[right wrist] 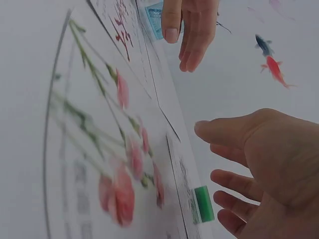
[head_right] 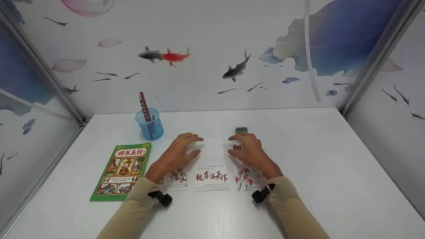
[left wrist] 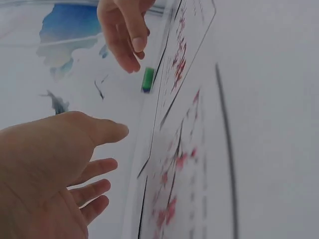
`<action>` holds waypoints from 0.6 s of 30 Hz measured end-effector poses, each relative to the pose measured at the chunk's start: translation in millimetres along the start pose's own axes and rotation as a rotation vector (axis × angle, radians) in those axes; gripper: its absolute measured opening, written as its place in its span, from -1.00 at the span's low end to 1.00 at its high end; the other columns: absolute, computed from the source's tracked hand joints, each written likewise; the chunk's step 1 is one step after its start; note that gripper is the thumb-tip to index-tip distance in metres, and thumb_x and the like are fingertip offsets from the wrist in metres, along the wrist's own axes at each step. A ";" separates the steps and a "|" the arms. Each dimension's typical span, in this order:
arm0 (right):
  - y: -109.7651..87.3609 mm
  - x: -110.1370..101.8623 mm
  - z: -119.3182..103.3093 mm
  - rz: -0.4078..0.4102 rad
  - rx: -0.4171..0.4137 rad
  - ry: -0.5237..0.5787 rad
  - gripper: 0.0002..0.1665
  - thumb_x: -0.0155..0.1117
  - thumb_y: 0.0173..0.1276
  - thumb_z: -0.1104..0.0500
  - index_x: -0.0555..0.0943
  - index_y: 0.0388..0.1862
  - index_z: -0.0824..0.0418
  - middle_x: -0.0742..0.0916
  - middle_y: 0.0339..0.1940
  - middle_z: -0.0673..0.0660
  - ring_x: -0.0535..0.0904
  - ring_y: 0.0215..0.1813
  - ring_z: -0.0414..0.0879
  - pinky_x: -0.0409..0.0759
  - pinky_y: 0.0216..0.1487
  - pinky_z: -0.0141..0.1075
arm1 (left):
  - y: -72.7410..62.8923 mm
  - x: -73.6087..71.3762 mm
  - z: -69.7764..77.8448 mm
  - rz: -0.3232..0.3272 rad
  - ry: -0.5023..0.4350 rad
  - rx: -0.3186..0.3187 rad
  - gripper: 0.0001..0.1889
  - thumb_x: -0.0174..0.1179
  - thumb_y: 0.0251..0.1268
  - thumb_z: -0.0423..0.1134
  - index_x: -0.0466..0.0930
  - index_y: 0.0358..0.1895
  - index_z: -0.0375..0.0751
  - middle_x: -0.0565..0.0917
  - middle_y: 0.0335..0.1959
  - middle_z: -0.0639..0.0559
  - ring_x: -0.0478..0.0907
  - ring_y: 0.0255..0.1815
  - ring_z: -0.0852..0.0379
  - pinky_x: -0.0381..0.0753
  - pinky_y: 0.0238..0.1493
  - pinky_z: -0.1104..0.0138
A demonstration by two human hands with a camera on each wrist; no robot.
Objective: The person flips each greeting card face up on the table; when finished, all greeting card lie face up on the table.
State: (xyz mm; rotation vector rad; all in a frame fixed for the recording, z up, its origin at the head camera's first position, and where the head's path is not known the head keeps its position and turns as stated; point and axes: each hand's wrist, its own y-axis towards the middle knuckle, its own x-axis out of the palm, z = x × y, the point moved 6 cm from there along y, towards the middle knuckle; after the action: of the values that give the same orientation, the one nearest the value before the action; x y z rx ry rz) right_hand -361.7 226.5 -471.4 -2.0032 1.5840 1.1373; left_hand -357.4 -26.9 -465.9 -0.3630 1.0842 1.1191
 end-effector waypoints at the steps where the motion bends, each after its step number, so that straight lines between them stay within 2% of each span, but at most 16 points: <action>1: 2.8 5.1 -4.0 -0.024 -0.012 -0.002 -0.46 0.54 0.44 0.16 0.69 0.36 0.23 0.65 0.47 0.33 0.44 0.57 0.40 0.38 0.57 0.35 | 0.3 -0.5 -5.4 -0.022 -0.009 -0.013 -0.54 0.34 0.57 -0.11 0.64 0.44 -0.03 0.62 0.50 -0.07 0.38 0.66 -0.13 0.37 0.67 -0.08; 5: 14.1 23.7 -15.7 -0.130 -0.018 -0.015 -0.33 0.54 0.45 0.08 0.59 0.49 0.17 0.56 0.59 0.29 0.35 0.65 0.38 0.30 0.63 0.36 | 1.1 5.2 -20.0 -0.124 -0.027 -0.049 -0.40 0.35 0.54 0.02 0.52 0.56 0.02 0.49 0.62 -0.08 0.21 0.76 -0.16 0.24 0.72 -0.14; 9: 23.8 35.6 -22.0 -0.208 0.001 -0.054 -0.20 0.51 0.47 -0.02 0.48 0.62 0.09 0.46 0.69 0.25 0.22 0.74 0.35 0.11 0.69 0.42 | 0.7 12.7 -24.4 -0.211 -0.028 -0.068 -0.28 0.31 0.54 0.09 0.36 0.67 0.06 0.33 0.72 -0.12 0.04 0.82 -0.17 0.13 0.76 -0.18; 12: 27.9 40.9 -23.9 -0.255 0.002 -0.118 -0.14 0.50 0.47 -0.06 0.43 0.66 0.09 0.45 0.70 0.25 0.20 0.75 0.35 0.02 0.68 0.47 | 0.7 14.5 -23.3 -0.231 -0.023 -0.070 -0.26 0.29 0.54 0.09 0.31 0.70 0.10 0.29 0.74 -0.13 0.00 0.84 -0.16 0.10 0.77 -0.17; 18: 33.5 44.0 -22.4 -0.263 -0.015 -0.211 -0.13 0.52 0.43 -0.14 0.48 0.62 0.11 0.50 0.65 0.26 0.25 0.71 0.36 0.11 0.61 0.51 | 1.6 9.2 -19.1 -0.204 -0.019 -0.055 -0.27 0.32 0.53 0.05 0.33 0.69 0.14 0.41 0.67 -0.09 0.15 0.78 -0.14 0.18 0.74 -0.14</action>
State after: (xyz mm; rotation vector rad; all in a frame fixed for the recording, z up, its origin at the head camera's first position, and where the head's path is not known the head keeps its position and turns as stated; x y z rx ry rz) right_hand -381.9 171.9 -484.0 -1.9569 1.1735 1.2108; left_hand -368.4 -34.8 -482.3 -0.4946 0.9781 0.9695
